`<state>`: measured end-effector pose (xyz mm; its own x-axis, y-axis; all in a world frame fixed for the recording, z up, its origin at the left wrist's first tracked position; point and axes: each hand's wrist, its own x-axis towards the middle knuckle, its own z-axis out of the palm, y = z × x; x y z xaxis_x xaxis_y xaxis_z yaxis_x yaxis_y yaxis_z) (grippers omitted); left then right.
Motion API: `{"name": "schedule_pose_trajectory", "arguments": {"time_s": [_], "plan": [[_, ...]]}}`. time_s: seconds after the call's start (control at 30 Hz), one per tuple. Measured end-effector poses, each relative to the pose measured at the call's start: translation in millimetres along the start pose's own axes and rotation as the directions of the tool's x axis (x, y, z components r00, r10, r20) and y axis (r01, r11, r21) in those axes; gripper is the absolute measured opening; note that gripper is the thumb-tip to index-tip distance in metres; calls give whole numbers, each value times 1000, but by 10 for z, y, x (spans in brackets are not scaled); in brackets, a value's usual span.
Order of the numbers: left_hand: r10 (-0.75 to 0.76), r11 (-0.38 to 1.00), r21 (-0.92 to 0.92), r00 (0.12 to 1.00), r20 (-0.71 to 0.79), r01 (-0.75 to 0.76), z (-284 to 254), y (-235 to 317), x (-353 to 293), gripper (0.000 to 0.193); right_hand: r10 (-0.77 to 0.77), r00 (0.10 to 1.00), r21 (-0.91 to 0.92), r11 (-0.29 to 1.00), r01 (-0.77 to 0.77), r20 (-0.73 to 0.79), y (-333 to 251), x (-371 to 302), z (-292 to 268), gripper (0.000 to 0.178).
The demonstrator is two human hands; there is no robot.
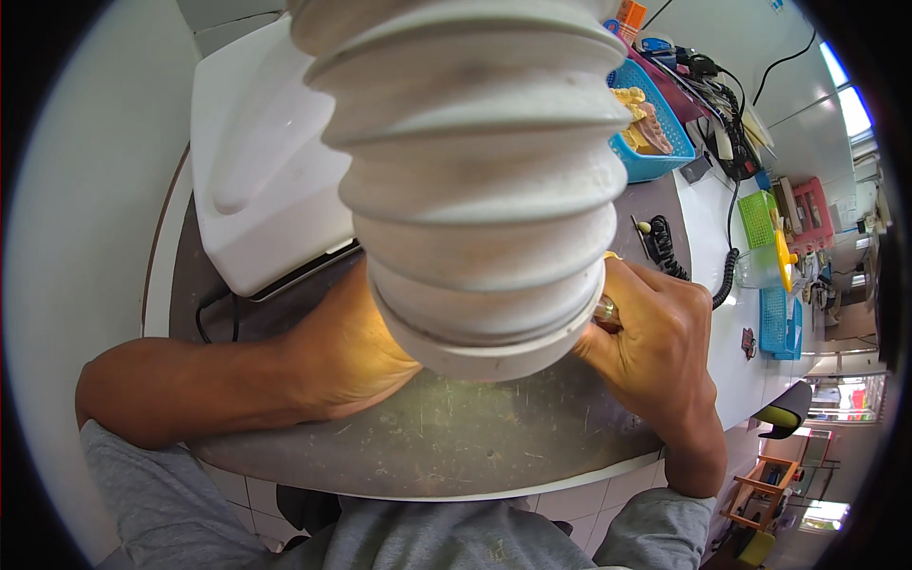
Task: The person uses a micro-motor handpiece to grind and refine a yellow dental plaster cast, switching between various drill bits and placing the cast on a workbench.
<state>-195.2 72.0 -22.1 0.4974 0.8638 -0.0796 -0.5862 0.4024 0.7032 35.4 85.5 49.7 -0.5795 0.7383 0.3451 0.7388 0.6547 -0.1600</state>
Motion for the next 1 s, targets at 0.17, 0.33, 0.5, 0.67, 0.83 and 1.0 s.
{"name": "schedule_pose_trajectory", "arguments": {"time_s": [0.17, 0.33, 0.5, 0.67, 0.83, 1.0], "plan": [[-11, 1000, -5, 999, 50, 11, -56, -26, 4, 55, 3, 1000, 13, 1000, -3, 6, -4, 1, 1, 62], [181, 953, 184, 941, 285, -239, -90, 202, 184, 27, 3, 1000, 1, 1000, -3, 12, -8, -1, -8, 62], [81, 973, 214, 996, 28, -85, 204, 185, 95, 26, -16, 1000, -6, 1000, 16, 2, 13, -11, 14, 63], [81, 979, 192, 996, -22, -75, 34, 30, 88, 25, -21, 1000, -4, 1000, 21, -20, 0, 0, 2, 65], [12, 988, 155, 999, -38, -6, 236, 234, 85, 26, 2, 1000, -3, 1000, -2, 6, 19, -18, -6, 66], [38, 981, 192, 999, 11, -40, 92, 132, 74, 28, -37, 999, -6, 999, 37, -12, 13, -10, 1, 67]]}}
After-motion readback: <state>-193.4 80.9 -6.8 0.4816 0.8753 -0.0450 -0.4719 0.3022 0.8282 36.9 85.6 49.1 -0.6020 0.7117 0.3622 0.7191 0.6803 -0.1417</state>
